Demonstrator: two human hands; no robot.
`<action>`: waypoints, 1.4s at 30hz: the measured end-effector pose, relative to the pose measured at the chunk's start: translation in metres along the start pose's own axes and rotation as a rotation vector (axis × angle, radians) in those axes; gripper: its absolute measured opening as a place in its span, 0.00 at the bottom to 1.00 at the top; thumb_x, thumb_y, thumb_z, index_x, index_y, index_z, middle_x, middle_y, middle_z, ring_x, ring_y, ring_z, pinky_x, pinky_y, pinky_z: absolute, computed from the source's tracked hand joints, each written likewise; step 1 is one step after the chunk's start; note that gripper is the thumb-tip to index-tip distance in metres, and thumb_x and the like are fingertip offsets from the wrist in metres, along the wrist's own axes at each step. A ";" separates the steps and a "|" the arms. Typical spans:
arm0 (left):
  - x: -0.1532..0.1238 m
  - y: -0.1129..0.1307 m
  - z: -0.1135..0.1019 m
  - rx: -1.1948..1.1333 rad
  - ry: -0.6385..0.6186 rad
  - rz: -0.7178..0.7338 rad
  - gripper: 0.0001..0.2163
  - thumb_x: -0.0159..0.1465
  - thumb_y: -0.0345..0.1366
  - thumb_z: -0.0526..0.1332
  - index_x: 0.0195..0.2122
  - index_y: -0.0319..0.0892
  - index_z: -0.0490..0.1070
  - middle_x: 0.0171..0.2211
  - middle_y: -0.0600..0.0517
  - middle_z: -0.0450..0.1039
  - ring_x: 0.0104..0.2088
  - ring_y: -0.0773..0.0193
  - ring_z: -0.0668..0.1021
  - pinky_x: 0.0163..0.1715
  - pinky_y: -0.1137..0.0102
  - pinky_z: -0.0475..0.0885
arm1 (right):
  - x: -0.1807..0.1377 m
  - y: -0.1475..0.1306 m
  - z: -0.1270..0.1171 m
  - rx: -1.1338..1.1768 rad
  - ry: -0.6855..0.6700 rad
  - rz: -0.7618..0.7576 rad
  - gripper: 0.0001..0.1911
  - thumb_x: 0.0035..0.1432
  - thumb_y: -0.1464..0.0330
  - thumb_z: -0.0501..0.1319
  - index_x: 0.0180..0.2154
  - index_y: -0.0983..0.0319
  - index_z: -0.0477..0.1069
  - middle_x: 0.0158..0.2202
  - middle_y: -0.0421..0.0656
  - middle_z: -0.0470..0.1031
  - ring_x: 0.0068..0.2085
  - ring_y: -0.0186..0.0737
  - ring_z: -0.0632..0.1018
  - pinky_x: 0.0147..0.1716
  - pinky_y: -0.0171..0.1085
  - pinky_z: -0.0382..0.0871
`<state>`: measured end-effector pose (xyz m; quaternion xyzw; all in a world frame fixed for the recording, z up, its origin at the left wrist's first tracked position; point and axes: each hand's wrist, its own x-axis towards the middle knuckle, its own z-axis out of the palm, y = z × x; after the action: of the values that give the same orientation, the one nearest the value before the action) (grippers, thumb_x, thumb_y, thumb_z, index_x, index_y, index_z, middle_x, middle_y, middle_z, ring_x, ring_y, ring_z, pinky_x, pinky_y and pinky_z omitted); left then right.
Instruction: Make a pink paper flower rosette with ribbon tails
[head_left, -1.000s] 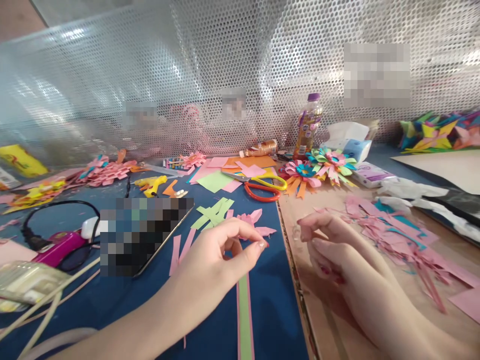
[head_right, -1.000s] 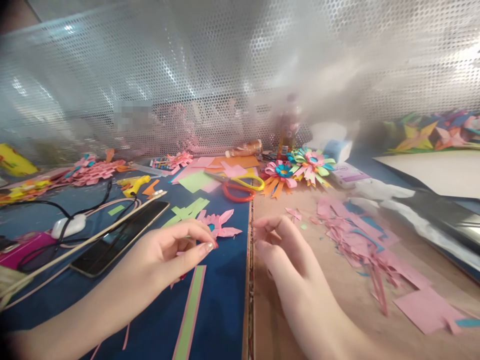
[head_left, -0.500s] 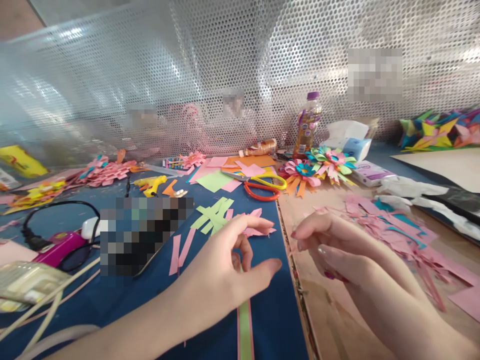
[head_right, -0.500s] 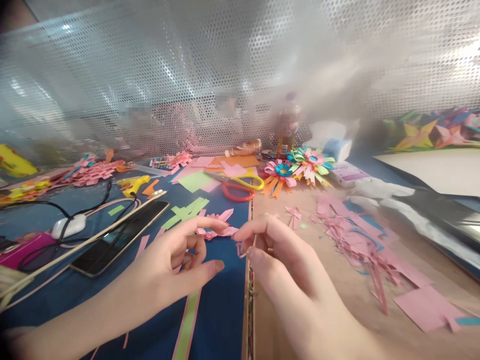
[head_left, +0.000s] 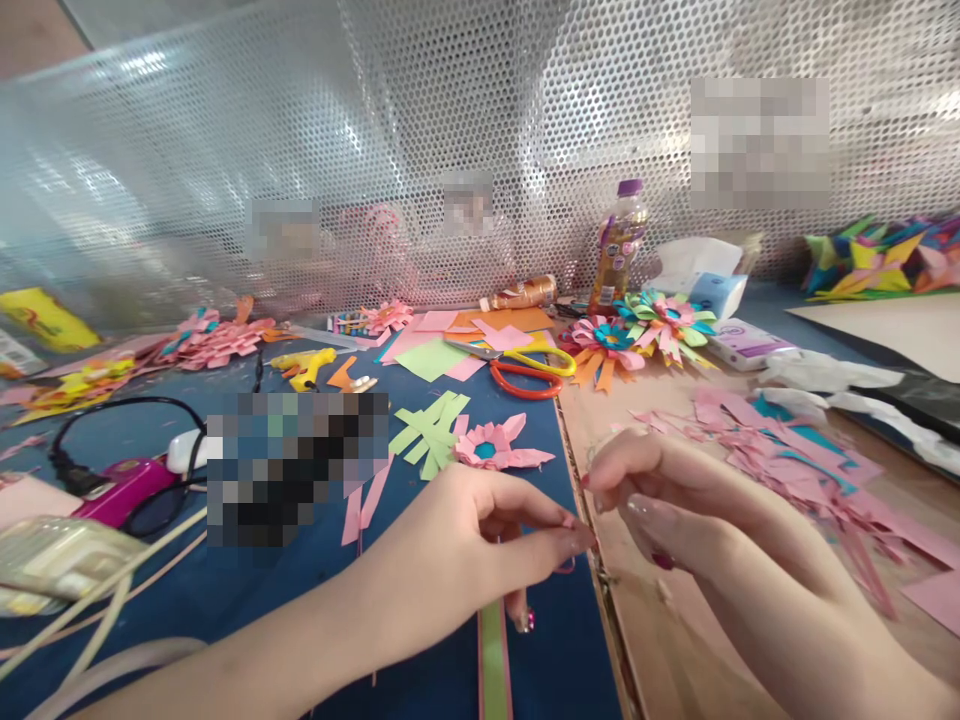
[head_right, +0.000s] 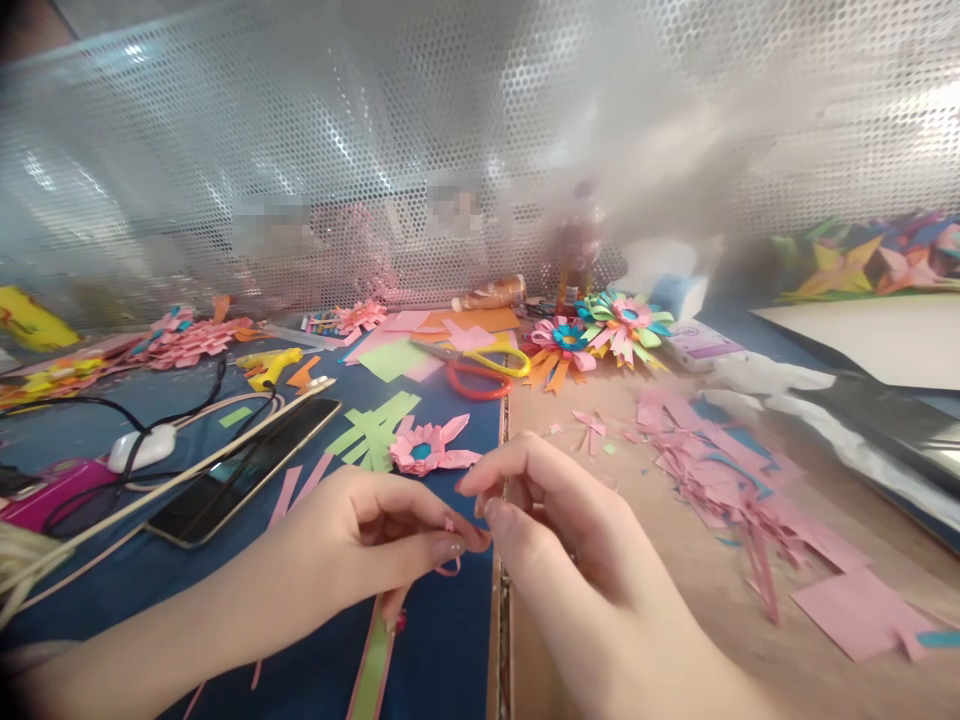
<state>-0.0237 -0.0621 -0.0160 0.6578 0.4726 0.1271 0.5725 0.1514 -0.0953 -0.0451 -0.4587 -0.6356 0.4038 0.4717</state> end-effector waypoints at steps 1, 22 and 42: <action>0.000 0.002 -0.001 -0.009 -0.008 -0.008 0.12 0.56 0.44 0.59 0.36 0.42 0.75 0.25 0.54 0.71 0.19 0.72 0.69 0.20 0.76 0.62 | 0.000 0.001 0.000 -0.008 0.003 0.001 0.07 0.55 0.69 0.52 0.34 0.54 0.67 0.27 0.37 0.67 0.26 0.32 0.65 0.23 0.28 0.61; 0.002 -0.010 -0.007 -0.420 -0.229 -0.123 0.07 0.55 0.35 0.61 0.30 0.35 0.74 0.34 0.46 0.76 0.11 0.81 0.62 0.07 0.82 0.50 | 0.012 0.016 -0.004 -0.163 -0.186 -0.096 0.07 0.59 0.63 0.54 0.37 0.51 0.70 0.44 0.39 0.65 0.48 0.37 0.67 0.47 0.37 0.62; -0.002 -0.013 -0.005 -0.357 -0.424 -0.306 0.03 0.45 0.33 0.63 0.19 0.39 0.72 0.07 0.61 0.54 0.06 0.76 0.53 0.03 0.77 0.42 | 0.003 0.016 0.005 0.371 -0.450 0.070 0.07 0.47 0.62 0.65 0.30 0.56 0.77 0.38 0.44 0.69 0.49 0.42 0.68 0.46 0.41 0.67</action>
<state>-0.0350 -0.0618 -0.0248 0.4799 0.4067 -0.0194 0.7772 0.1496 -0.0883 -0.0608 -0.2852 -0.6233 0.6207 0.3806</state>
